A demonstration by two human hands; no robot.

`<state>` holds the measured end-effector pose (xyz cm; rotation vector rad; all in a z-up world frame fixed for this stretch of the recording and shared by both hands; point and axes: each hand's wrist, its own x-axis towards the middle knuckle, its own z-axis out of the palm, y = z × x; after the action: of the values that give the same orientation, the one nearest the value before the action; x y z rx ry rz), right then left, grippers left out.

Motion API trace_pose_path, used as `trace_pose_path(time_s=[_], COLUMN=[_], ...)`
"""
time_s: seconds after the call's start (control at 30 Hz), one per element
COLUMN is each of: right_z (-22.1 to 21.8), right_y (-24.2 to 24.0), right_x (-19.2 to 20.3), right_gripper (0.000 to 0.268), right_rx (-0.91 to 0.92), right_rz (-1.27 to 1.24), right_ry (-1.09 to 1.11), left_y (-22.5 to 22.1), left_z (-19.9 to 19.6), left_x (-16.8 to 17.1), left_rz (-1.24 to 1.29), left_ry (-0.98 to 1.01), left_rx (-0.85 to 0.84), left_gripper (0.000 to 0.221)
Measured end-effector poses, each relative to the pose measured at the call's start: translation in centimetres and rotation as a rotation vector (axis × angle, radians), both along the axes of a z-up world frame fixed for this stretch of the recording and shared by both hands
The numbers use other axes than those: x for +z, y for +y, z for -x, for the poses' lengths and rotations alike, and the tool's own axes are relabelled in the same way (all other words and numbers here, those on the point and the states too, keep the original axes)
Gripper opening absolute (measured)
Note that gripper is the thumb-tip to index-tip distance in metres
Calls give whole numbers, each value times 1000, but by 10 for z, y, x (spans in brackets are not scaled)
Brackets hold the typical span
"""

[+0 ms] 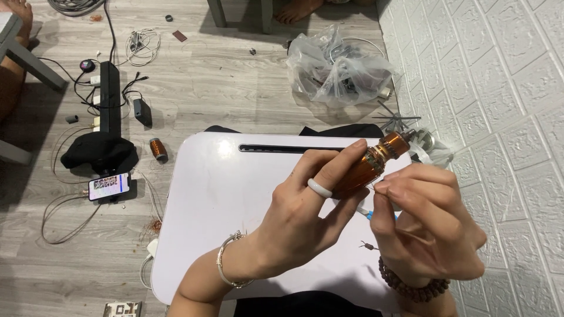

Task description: Manually winding copper wire onto a motor armature and cutting the wire with scissors

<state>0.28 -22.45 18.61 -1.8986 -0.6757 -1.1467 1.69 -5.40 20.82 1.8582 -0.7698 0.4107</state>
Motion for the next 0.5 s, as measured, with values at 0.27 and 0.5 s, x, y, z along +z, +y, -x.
trace_pose_path(time_s=[0.27, 0.5], right_z=[12, 13], right_y=[6, 15], right_x=[16, 25], right_gripper=[17, 18], right_rx=[-90, -148], right_rz=[64, 149], right_ry=[79, 105], left_y=[-1, 0], left_z=[-1, 0], left_x=[0, -1], left_rz=[-5, -2], left_ry=[-17, -17], left_rx=[34, 52], left_gripper=[61, 64])
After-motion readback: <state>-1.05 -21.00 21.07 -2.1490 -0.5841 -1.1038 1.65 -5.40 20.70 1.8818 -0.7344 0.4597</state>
